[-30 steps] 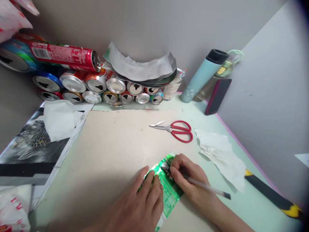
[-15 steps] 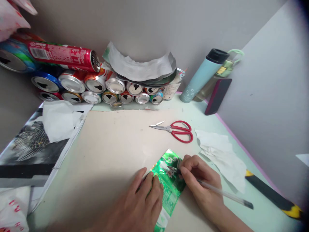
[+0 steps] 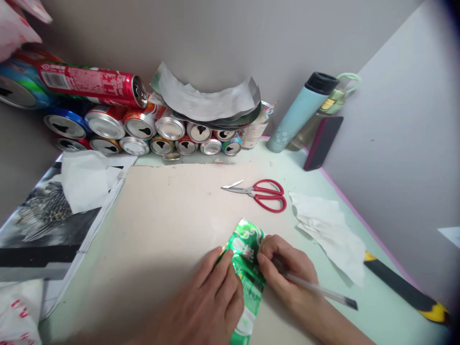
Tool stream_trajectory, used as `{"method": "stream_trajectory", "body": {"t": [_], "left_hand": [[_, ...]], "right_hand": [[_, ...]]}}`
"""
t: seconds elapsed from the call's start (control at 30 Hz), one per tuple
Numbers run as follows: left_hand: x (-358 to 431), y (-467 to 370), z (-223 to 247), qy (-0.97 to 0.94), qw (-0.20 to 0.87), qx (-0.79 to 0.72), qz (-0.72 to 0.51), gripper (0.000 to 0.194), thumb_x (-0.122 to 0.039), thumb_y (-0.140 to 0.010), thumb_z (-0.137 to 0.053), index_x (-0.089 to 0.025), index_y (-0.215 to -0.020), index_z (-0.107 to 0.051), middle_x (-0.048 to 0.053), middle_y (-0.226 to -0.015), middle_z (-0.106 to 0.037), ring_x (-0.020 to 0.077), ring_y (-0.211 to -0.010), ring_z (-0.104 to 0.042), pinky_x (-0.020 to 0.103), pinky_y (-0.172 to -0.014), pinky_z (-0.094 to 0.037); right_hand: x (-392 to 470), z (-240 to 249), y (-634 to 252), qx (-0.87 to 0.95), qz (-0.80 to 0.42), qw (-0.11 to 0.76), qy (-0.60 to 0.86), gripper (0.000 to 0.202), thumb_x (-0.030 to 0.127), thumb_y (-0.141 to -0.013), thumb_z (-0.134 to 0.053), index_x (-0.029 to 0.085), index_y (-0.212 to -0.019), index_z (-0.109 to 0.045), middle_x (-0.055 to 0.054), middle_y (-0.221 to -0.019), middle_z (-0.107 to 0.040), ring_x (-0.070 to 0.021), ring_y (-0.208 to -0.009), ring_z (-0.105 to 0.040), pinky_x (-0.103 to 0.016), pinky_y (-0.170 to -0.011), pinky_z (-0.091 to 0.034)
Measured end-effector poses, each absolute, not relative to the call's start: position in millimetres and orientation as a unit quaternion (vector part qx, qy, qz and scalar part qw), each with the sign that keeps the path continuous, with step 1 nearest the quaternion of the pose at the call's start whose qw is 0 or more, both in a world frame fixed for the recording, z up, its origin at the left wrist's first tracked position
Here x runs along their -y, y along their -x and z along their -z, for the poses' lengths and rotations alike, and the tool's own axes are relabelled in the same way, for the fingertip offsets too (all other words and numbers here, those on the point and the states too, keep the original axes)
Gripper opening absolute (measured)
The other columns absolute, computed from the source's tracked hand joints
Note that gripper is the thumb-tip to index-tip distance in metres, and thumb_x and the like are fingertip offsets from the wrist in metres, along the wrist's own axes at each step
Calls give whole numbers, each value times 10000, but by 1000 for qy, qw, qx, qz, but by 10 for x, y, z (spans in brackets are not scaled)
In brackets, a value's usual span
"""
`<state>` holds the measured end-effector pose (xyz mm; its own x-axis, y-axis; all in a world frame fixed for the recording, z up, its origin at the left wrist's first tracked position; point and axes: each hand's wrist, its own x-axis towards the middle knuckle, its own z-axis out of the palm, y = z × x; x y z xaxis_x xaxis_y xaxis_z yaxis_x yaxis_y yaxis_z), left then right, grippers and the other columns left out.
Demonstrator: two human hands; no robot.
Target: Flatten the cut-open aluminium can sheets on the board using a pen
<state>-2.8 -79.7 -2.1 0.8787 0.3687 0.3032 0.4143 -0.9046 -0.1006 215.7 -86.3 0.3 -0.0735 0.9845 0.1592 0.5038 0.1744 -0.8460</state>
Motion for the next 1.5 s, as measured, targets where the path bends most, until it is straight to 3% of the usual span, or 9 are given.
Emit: {"method": "stream_trajectory", "body": {"t": [0.27, 0.57, 0.97, 1.5], "left_hand": [[851, 110, 24, 964, 85, 219, 124, 372, -331, -1038, -454, -104, -1289, -608, 114, -1279, -692, 240, -1170, -577, 365, -1008, -354], [847, 94, -35, 960, 82, 232, 132, 302, -244, -1051, -403, -116, -1242, -599, 97, -1242, -731, 214, -1115, -640, 354, -989, -365], [848, 64, -15, 957, 86, 239, 138, 306, -206, -1055, -365, -124, -1200, -622, 91, -1227, -745, 205, -1101, -660, 362, -991, -364], [867, 60, 14, 959, 99, 235, 126, 340, -294, -1062, -388, -118, -1242, -618, 120, -1271, -715, 232, -1140, -634, 380, -1013, -353]], "right_hand": [[869, -23, -2138, 630, -308, 445, 558, 223, 227, -974, -591, 226, -760, -526, 20, -668, -540, -138, -588, -492, -247, -522, -413], [893, 36, -2172, 728, -280, 375, 501, 234, 171, -980, -548, 228, -767, -472, 34, -680, -526, -114, -575, -455, -232, -532, -378], [882, 66, -2144, 692, -318, 350, 546, 238, 196, -997, -525, 231, -772, -455, 51, -693, -493, -108, -578, -423, -217, -528, -366], [850, -2, -2084, 687, -331, 342, 548, 220, 190, -965, -534, 225, -756, -475, 46, -675, -500, -106, -565, -430, -214, -513, -367]]}}
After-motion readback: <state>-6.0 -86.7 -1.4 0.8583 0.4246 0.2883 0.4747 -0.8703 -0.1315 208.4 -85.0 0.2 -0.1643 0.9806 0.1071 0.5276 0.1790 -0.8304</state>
